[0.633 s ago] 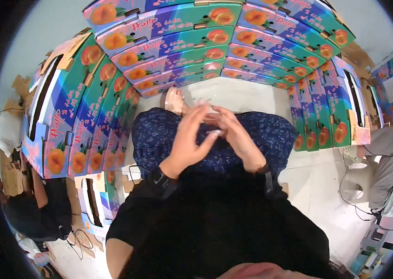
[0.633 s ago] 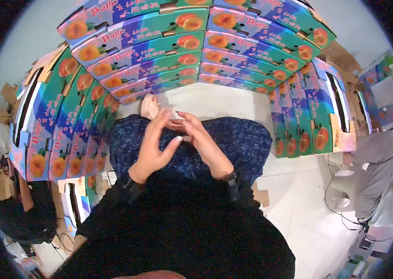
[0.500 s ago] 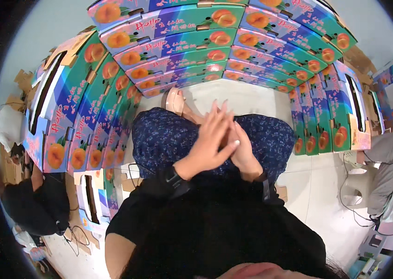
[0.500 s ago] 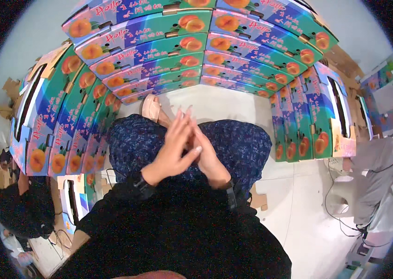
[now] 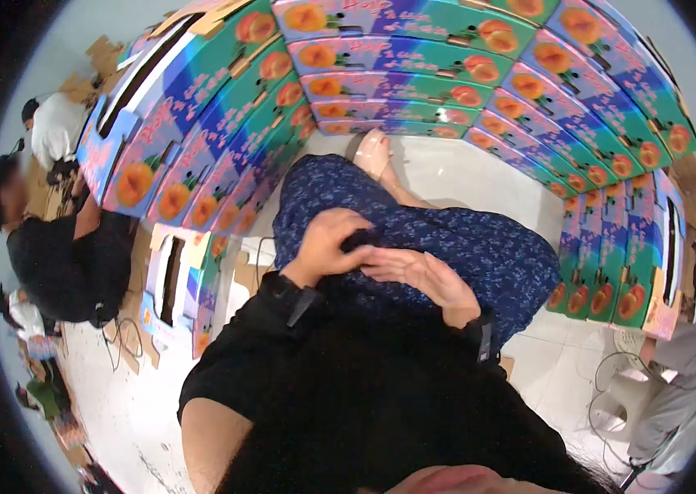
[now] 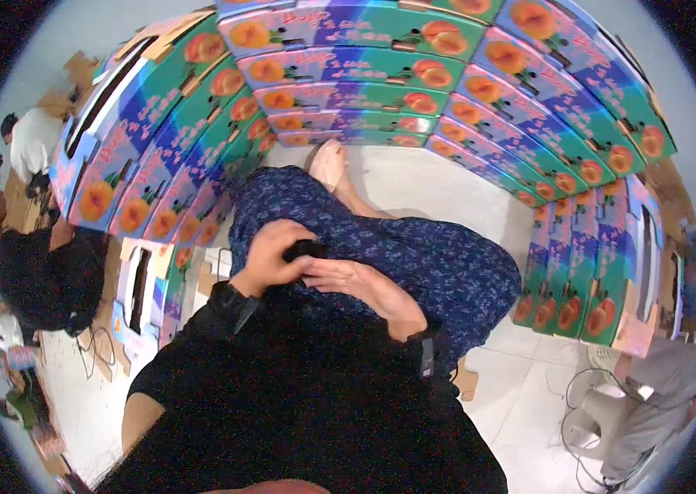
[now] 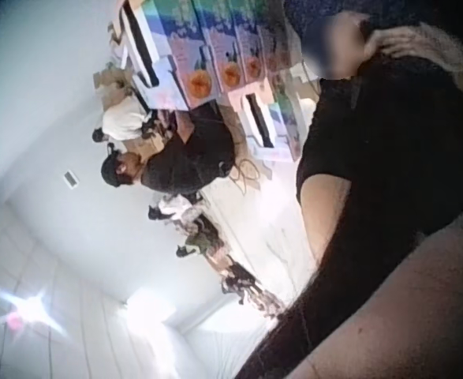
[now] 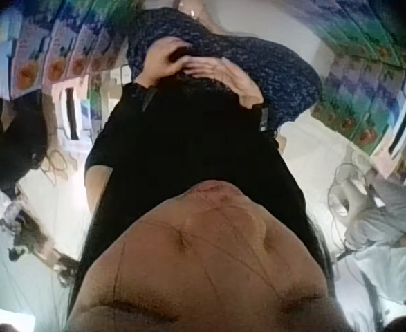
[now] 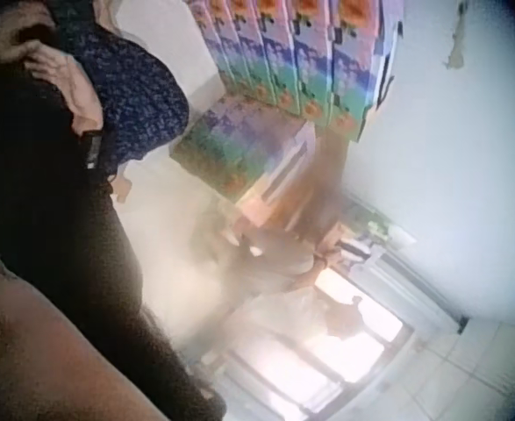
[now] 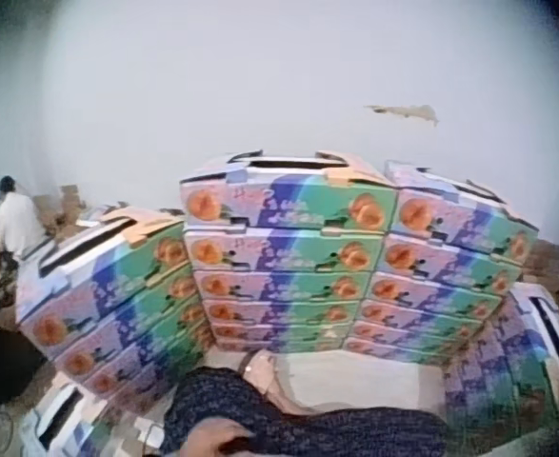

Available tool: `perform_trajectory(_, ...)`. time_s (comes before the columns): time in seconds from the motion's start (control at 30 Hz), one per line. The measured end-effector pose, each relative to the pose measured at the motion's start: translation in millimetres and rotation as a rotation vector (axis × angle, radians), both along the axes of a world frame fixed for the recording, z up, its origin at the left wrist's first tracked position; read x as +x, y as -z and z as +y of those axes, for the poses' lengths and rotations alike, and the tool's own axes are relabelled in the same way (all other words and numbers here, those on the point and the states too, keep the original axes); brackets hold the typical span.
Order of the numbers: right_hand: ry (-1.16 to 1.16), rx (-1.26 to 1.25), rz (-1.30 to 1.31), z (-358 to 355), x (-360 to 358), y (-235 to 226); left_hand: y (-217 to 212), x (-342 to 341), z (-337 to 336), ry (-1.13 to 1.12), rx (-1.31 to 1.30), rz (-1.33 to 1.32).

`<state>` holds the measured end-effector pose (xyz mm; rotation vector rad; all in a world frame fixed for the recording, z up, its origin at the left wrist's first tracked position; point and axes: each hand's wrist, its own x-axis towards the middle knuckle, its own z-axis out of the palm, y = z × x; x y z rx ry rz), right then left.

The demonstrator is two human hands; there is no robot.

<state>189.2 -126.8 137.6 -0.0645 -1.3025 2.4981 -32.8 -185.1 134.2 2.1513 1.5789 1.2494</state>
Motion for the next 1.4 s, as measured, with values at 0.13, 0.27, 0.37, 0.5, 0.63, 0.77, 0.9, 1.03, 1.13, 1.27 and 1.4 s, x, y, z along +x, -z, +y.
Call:
perform_trajectory(0.13, -0.101, -0.061, -0.067, 7.9, -0.6, 17.2, 20.8, -78.4, -70.0, -0.466, -0.027, 0.196)
perform_trajectory(0.27, 0.112, -0.274, -0.204, 14.7, -0.1, 29.9, 63.0, -154.6, -148.6, -1.008, -0.04, 0.329)
perform_trajectory(0.37, 0.144, -0.329, -0.205, 19.6, -1.6, 32.2, 88.2, -192.0, -198.1, -1.333, -0.18, 0.279)
perform_trajectory(0.5, 0.13, -0.3, -0.227, 16.8, -3.8, 36.6, 118.6, -227.9, -224.7, -1.49, -0.988, 0.339)
perform_trajectory(0.63, 0.161, -0.365, -0.25, 16.0, -3.8, 39.1, 134.2, -262.1, -231.1, -1.377, -1.176, 0.305)
perform_trajectory(0.77, 0.2, -0.395, -0.279, 12.1, -4.7, 39.0, 143.2, -269.8, -245.0, -1.464, -0.977, 0.43)
perform_trajectory(0.9, 0.222, -0.431, -0.283, 11.5, -3.8, 43.1, 147.3, -256.9, -252.3, -1.566, -0.787, 0.651)
perform_trajectory(1.03, 0.238, -0.434, -0.319, 15.2, -6.8, 44.0, 157.2, -235.4, -261.3, -1.631, -0.661, 0.645)
perform_trajectory(1.13, 0.238, -0.426, -0.317, 17.6, -7.9, 46.8, 167.2, -228.1, -277.0, -1.609, -0.619, 0.587)
perform_trajectory(1.27, 0.234, -0.44, -0.31, 19.3, -7.8, 49.7, 174.1, -226.7, -286.3, -1.443, -0.742, 0.559)
perform_trajectory(1.4, 0.227, -0.447, -0.306, 17.8, -7.5, 50.0, 173.5, -232.3, -286.7, -1.432, -0.832, 0.488)
